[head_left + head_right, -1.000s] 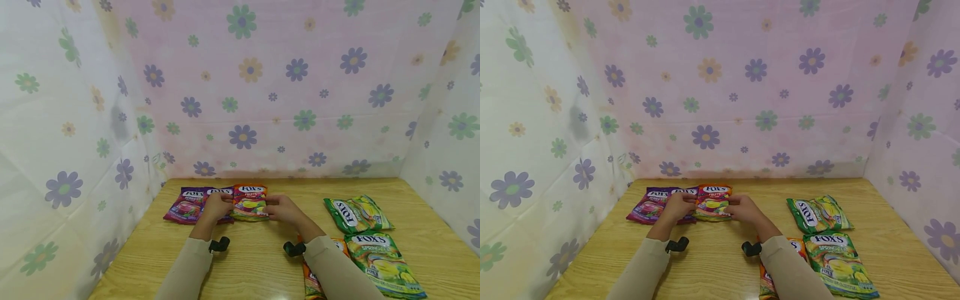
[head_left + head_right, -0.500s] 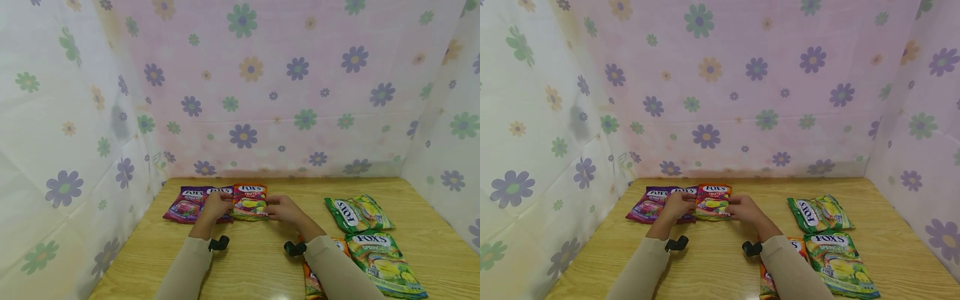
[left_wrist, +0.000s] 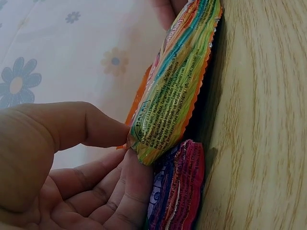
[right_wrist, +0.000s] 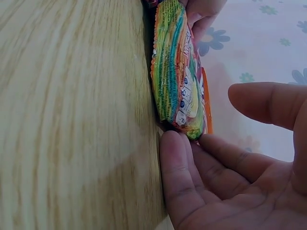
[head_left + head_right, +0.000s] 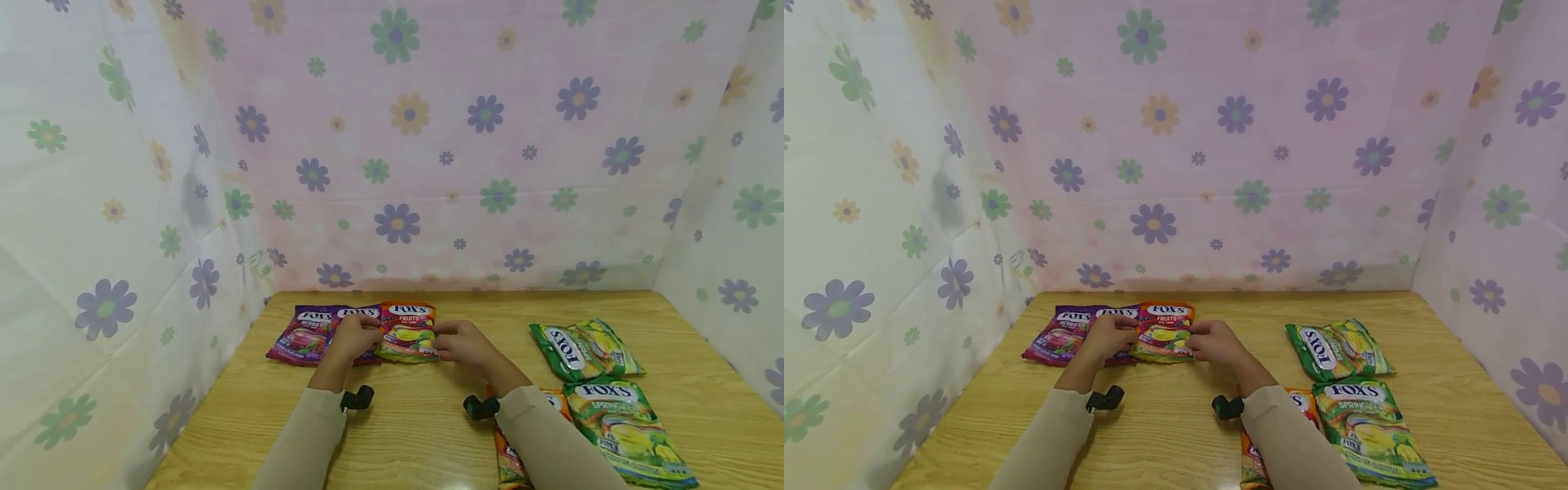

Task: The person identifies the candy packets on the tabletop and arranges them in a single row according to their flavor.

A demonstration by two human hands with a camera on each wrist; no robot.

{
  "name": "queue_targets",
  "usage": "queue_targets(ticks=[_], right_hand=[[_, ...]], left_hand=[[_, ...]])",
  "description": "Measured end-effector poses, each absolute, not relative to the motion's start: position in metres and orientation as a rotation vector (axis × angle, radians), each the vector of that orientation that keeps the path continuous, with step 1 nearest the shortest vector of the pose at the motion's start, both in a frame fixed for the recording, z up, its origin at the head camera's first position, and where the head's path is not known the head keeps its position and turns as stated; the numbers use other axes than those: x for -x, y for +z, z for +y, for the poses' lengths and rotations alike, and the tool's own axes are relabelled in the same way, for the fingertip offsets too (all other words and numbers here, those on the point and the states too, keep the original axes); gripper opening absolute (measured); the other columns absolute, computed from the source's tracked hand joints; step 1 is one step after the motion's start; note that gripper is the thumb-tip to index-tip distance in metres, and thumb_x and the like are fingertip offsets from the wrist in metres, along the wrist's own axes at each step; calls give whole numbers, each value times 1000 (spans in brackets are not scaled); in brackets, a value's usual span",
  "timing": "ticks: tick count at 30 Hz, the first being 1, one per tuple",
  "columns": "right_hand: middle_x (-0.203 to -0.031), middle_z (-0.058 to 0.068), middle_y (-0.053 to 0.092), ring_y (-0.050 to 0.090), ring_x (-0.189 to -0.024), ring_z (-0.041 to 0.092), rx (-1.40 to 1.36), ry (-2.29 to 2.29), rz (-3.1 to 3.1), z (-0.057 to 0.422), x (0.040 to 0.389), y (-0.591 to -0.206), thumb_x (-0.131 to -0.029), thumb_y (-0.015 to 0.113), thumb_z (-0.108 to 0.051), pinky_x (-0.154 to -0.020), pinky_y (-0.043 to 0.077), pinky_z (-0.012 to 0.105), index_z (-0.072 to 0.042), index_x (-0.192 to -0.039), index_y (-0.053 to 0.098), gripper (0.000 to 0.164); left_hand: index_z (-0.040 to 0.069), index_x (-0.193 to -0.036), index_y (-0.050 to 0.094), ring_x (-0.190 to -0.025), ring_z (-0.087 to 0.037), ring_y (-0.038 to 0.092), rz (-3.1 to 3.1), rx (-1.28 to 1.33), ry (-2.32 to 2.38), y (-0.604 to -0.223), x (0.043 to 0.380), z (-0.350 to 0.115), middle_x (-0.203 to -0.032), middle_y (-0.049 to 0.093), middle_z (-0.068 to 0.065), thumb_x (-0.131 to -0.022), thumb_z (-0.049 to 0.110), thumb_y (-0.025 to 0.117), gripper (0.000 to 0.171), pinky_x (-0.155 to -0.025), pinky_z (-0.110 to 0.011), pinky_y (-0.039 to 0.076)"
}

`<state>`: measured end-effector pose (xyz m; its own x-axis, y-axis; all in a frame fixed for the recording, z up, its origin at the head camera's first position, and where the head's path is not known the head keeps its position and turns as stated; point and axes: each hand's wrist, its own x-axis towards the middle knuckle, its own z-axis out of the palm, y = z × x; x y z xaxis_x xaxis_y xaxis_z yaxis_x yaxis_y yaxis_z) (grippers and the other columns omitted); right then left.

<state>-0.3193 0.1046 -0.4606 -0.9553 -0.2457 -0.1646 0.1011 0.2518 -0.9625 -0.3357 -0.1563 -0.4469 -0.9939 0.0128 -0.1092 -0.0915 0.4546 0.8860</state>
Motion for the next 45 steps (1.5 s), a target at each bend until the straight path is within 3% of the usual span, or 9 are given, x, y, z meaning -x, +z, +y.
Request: queue_targets(ticks=[13,20,28,38,45], right_hand=[[-141,16,62,68,-116,25,187,-1731,2287,106,322,-469,-95,72,-14,-93,61,40,-2,-140,61,48],[-134,12,67,66,-117,25,229,-1664,2362,108,324,-470,-89,76,-7,-92,61,38,-4,-138,63,51],[-143,14,61,69,-112,22,248,-1600,2293,114,313,-447,-97,71,-17,-92,61,41,-4,-145,57,52],[-129,6,68,65,-119,26,444,-1360,2551,129,296,-417,-101,68,-27,-95,58,46,-10,-133,68,37],[-121,3,71,66,-110,24,477,-1136,2715,163,279,-408,-100,68,-29,-88,59,44,-13,-126,71,30]], left_hand=[[2,-124,69,-90,-24,72,2573,45,1594,-447,332,-159,-116,71,-16,-92,12,75,34,-87,-43,62],[6,-132,65,-101,-24,68,2490,-69,1567,-445,332,-168,-120,67,-12,-84,8,85,53,-95,-41,60],[10,-131,66,-108,-27,66,2559,-61,1484,-436,331,-167,-122,67,-10,-83,11,86,52,-102,-47,56],[3,-137,63,-105,-27,62,2690,-217,1331,-420,316,-149,-123,65,-15,-87,16,84,56,-93,-44,59],[6,-136,64,-103,-23,64,2697,-428,1173,-419,303,-124,-120,67,-10,-87,24,85,56,-91,-43,59]])
